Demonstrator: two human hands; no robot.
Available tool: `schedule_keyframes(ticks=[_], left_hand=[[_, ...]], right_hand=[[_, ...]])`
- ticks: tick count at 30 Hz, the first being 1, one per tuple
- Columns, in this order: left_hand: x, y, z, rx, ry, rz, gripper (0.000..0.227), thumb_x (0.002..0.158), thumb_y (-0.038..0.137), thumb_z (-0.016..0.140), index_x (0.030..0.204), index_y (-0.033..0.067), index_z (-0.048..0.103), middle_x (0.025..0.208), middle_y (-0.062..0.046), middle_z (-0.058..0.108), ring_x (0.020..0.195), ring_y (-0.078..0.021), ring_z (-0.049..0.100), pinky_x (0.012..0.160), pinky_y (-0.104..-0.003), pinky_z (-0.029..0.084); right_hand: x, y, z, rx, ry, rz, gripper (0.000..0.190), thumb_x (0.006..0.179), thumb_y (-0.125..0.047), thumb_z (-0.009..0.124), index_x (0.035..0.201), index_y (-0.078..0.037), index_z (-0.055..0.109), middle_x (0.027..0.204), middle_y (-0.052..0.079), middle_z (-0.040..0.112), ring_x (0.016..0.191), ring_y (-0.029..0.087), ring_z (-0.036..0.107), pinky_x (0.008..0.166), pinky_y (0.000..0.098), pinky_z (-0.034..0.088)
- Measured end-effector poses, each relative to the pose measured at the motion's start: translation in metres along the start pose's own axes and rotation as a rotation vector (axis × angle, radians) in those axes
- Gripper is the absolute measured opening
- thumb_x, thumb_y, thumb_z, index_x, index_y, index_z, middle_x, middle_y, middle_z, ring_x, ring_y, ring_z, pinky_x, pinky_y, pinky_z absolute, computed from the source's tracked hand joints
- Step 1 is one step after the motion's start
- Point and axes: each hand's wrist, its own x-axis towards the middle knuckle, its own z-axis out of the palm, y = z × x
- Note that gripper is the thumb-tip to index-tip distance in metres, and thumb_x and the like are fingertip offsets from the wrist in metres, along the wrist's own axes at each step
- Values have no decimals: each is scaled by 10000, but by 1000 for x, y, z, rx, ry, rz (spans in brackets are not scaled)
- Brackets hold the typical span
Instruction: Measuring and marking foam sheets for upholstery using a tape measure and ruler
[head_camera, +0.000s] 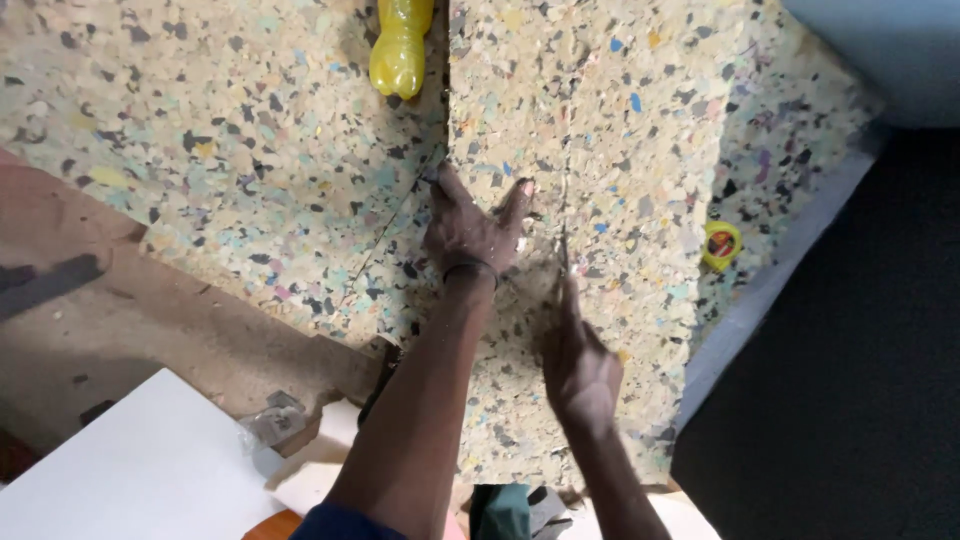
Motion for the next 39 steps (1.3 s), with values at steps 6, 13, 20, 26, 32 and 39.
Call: schedule_keyframes(ticks=[6,13,20,26,32,39], left_hand=[[2,-2,-2,32,41,24,1154,913,917,680,1634,58,405,1438,-232,638,1253,-487,770,994,-612,663],[1,-5,14,-12,88,55,1244,899,966,633,1682,44,342,1462,-233,607,1277,-487,740,983,-602,647],[-28,12,-8,206,310,176,1212,955,880,648,1721,-31,419,1540,-284,584,1270,-499,731,937,-595,644],[-115,-5,-4,192,423,168,1399,861,1037,563,1777,-12,426,1681,-289,535,1380,-531,668,1004,-618,593],[-89,-32,35,87,427,108,1532,654,1002,827,1670,-91,481,1399,-322,654,1130,-569,760,854,-649,649],[-88,-37,40,37,471,125,1436,713,1065,710,1635,-21,532,1358,-248,665,1158,-514,782,829,-603,676]], right_hand=[[16,2,7,1186,310,314,740,1066,-225,672,1791,-196,528,708,70,807,397,224,653,406,375,553],[-44,0,1,1150,113,301,722,1083,-246,617,1796,-249,504,677,46,808,352,198,635,363,357,559],[-44,14,8,1204,164,333,678,1120,-251,558,1791,-346,523,644,22,769,384,237,657,441,405,615],[-28,55,-24,1162,-212,299,810,1104,-190,542,1867,-370,336,608,-9,761,421,197,680,488,388,625],[-8,70,-20,1221,-102,268,788,1117,-161,588,1846,-401,412,631,-12,755,401,176,630,423,363,579],[-34,41,-17,1196,-60,286,789,1099,-171,601,1840,-374,423,668,38,740,434,229,635,467,429,621]])
